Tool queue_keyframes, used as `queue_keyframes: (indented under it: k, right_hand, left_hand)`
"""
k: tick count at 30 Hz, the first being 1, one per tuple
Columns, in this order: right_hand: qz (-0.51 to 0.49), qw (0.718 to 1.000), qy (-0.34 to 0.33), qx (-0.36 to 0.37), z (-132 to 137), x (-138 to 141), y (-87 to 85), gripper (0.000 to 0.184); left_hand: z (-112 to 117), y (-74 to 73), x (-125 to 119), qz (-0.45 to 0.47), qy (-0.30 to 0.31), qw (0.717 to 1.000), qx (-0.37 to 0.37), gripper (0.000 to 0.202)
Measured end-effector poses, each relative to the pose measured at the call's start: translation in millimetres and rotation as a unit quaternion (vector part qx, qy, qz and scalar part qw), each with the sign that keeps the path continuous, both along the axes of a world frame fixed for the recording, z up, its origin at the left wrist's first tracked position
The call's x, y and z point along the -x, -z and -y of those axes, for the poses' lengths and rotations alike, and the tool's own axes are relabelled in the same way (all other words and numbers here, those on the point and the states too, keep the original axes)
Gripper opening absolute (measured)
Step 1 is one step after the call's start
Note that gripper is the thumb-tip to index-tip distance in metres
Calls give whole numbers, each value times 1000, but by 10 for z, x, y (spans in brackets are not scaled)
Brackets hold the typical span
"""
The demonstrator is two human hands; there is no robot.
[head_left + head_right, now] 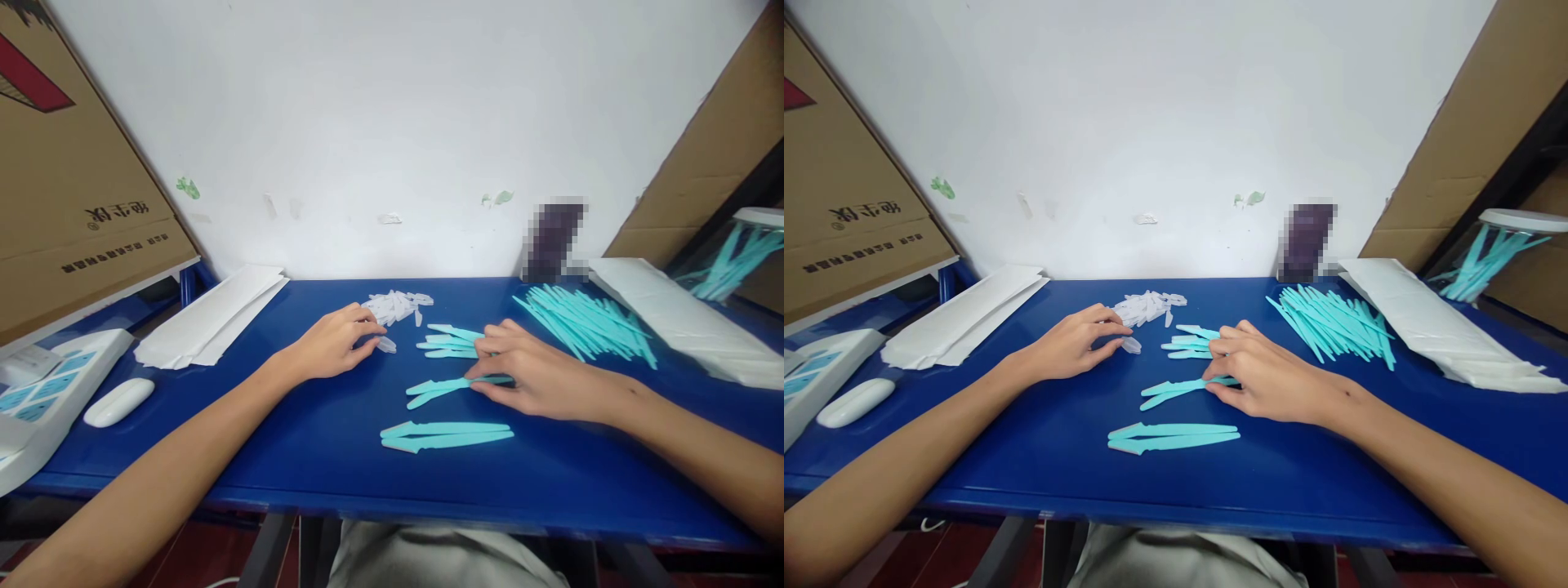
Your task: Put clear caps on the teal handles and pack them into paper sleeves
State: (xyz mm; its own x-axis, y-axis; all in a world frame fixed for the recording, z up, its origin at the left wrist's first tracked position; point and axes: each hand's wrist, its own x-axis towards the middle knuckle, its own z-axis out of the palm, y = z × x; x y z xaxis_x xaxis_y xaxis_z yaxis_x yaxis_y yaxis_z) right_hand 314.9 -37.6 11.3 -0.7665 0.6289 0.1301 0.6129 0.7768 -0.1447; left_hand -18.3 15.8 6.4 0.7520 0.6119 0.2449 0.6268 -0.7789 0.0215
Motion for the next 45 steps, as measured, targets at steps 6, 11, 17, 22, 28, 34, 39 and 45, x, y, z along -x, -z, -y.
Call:
queue_keyframes:
  k: [6, 11, 17, 22, 28, 34, 39, 45]
  right_hand:
    - [-9, 998, 25, 65, -30, 45, 14, 30]
    - [4, 993, 62, 104, -5, 72, -10, 35]
    - [-5, 993, 37, 110, 21, 91, -75, 32]
    - [4, 986, 58, 156, 19, 54, -118, 31]
    - [36, 973, 66, 219, 28, -6, -161, 34]
    - [27, 973, 65, 218, 61, 37, -167, 22]
    - [17, 977, 68, 199, 91, 71, -155, 13]
    - [8, 986, 25, 166, 68, 65, -134, 11]
  left_hand:
    - [-19, 21, -1, -12, -10, 1000, 9, 37]
    - [12, 10, -2, -20, 22, 999, 25, 32]
    - [39, -23, -25, -6, 57, 997, 52, 22]
    - [95, -78, -60, -31, 50, 997, 44, 25]
    - [138, -105, -62, -60, 54, 996, 41, 29]
    - [133, -98, -55, -26, 46, 995, 79, 24]
    - [86, -35, -47, 34, 39, 993, 108, 24]
    - [31, 9, -18, 53, 28, 991, 119, 19]
